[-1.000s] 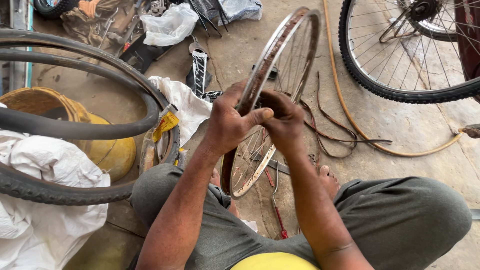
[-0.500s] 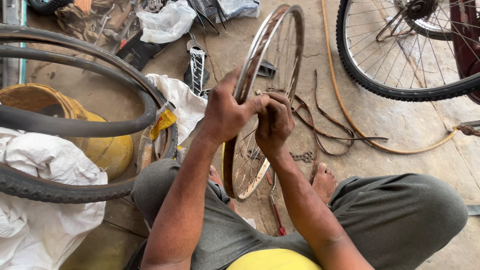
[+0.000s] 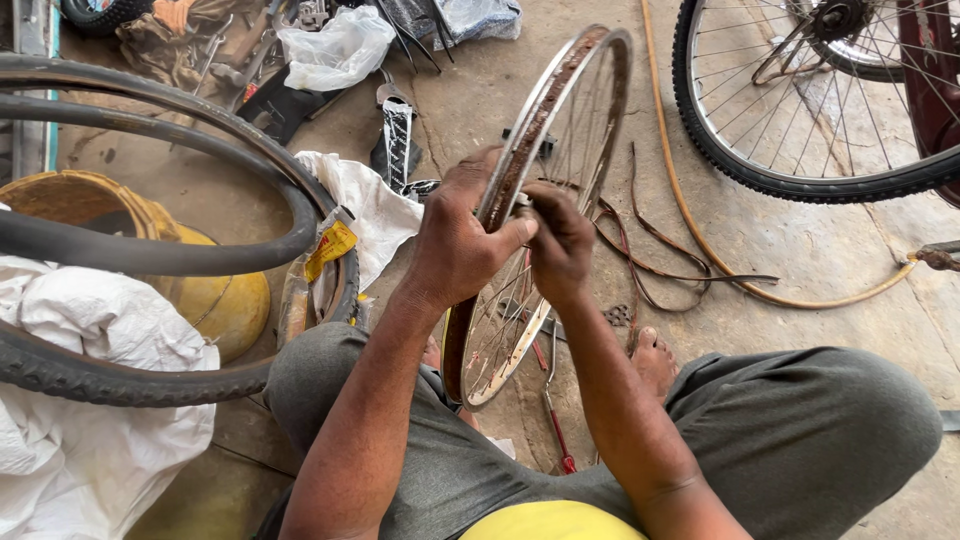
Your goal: The person sits on the floor and uses a small tool to adjust the spokes on a bicycle wheel rim. They rotate the wheel and continue to tighten or loosen the spoke nipples to true the wheel.
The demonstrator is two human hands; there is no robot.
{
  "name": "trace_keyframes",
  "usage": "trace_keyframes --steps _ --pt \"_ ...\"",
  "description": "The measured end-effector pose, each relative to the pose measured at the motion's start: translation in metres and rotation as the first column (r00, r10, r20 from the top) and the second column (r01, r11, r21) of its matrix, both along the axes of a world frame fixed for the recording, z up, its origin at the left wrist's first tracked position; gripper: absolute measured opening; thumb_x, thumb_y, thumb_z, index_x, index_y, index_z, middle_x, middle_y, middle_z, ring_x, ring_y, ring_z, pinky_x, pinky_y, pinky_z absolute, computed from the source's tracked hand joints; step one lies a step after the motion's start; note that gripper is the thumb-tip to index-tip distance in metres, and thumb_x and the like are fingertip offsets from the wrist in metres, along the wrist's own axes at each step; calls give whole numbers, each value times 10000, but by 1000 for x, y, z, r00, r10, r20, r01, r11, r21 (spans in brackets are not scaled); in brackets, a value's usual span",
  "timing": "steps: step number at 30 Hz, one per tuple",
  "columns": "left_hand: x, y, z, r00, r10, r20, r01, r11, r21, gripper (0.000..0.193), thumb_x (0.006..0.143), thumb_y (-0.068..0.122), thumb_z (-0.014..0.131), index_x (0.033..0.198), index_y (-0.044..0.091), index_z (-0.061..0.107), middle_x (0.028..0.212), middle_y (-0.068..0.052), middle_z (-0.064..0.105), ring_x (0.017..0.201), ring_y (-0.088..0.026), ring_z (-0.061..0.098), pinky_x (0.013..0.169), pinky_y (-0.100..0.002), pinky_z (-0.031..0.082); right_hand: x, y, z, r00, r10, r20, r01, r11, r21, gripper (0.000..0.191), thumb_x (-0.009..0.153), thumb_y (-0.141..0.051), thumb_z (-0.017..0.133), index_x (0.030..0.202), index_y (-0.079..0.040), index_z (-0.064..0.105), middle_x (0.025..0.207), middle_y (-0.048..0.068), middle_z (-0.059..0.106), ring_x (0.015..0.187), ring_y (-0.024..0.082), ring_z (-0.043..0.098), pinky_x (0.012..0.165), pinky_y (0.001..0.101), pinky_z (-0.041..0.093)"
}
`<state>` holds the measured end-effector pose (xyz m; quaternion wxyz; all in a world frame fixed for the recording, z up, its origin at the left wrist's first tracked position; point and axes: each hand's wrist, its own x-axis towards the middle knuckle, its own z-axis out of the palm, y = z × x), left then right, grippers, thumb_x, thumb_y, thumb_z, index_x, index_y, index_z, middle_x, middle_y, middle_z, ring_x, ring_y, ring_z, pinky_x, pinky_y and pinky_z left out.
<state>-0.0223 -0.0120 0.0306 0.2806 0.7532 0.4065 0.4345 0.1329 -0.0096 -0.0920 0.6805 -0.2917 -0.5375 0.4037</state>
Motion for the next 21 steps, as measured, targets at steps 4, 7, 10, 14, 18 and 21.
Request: trace_keyframes --steps 4,7,10,14,18,21 --pt "2 -3 4 999 -28 20 30 992 -123 608 832 234 790 1339 -20 570 1229 -202 659 1197 -328 670 1059 -449 548 3 -5 8 973 64 -224 -70 997 -19 187 1061 -19 646 1232 0 717 1163 147 726 1018 169 705 903 291 631" --pt "1 -1 8 999 -42 -19 42 999 -11 506 885 245 833 1293 25 631 1212 -176 685 1211 -317 674 1086 -447 547 -1 -6 14 938 100 -332 -114 993 -21 186 1046 -35 671 1223 -1 717 1179 146 722 1069 180 710 958 298 623" --pt "-6 2 10 995 -99 5 100 995 -26 532 869 207 799 1331 27 606 1251 -171 666 1226 -310 669 1095 -429 553 -2 -4 19 944 117 -309 -124 992 -3 190 1042 -58 677 1219 -2 715 1180 136 723 1069 182 716 951 303 628" --pt "-7 -1 10 988 -155 -10 155 987 38 618 852 193 816 1406 43 586 1355 -163 646 1325 -329 610 1163 -456 510 2 -4 29 884 252 -393 -290 956 -39 201 1061 -126 683 1202 15 707 1112 140 730 1013 199 729 919 328 648" --pt "-4 -7 9 984 -179 -11 179 983 30 691 830 201 834 1454 59 572 1452 -159 619 1375 -328 576 1192 -454 496 6 -7 48 846 177 -503 -362 883 -297 286 1073 -211 618 1166 48 693 1010 153 717 891 208 717 812 318 652" --pt "-2 -6 9 984 -179 -15 179 983 43 717 831 203 831 1476 55 554 1476 -159 602 1390 -332 565 1207 -455 483 16 -2 66 913 85 -399 -330 727 -602 289 1053 -209 582 1085 66 666 990 180 724 845 234 718 794 319 652"
